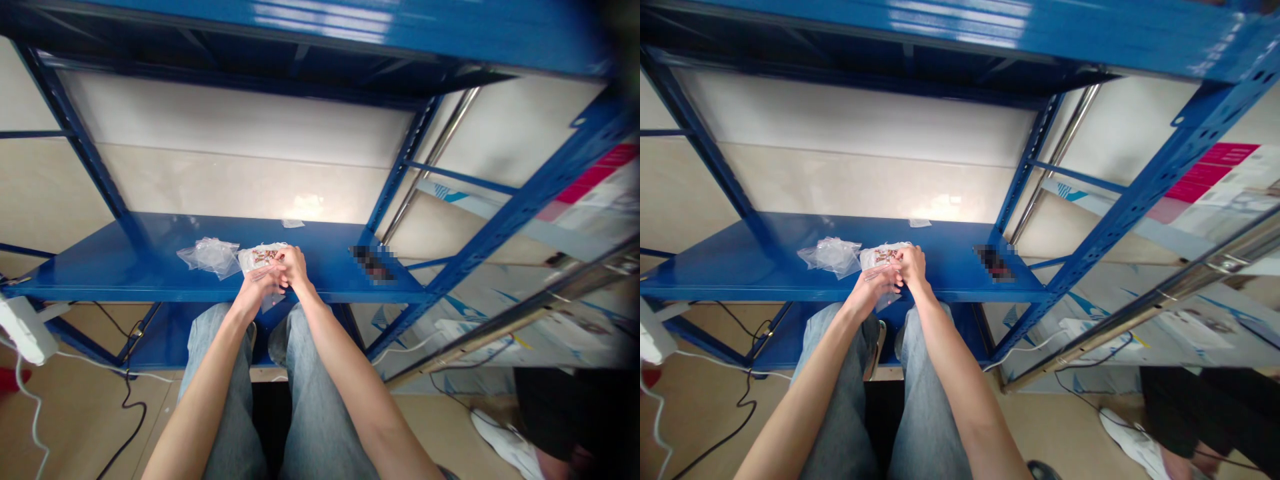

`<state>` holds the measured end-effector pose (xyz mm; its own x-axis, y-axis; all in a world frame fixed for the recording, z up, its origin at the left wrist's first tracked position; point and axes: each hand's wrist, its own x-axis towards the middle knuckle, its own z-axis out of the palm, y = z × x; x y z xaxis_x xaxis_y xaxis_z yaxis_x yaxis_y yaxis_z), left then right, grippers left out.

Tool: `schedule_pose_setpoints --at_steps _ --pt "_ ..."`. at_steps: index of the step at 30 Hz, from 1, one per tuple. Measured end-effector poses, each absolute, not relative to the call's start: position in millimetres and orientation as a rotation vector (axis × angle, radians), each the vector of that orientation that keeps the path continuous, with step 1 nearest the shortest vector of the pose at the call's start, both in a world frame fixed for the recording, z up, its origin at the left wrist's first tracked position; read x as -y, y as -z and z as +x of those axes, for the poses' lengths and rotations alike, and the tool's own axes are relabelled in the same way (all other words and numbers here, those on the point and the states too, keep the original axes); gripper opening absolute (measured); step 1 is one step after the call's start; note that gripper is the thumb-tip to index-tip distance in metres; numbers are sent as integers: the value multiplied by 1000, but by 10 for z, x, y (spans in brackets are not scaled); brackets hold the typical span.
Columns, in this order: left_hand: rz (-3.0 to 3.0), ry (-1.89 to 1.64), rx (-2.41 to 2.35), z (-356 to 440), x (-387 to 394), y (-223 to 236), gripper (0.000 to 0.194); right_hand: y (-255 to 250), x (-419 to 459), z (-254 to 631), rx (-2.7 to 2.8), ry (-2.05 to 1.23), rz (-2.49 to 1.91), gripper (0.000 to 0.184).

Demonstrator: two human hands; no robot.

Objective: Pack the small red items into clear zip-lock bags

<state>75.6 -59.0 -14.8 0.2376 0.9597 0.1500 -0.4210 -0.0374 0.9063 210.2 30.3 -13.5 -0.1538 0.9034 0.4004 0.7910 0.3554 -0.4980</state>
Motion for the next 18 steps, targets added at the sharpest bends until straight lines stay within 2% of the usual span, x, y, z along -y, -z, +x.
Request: schedule_pose_setpoints --at_steps 9,18 --pt "1069 -1238 -655 786 549 200 34 106 -172 2080 1885 -343 -1475 15" --pt "1151 -1082 -653 693 620 168 35 -11 119 2104 1542 -1004 -903 31"
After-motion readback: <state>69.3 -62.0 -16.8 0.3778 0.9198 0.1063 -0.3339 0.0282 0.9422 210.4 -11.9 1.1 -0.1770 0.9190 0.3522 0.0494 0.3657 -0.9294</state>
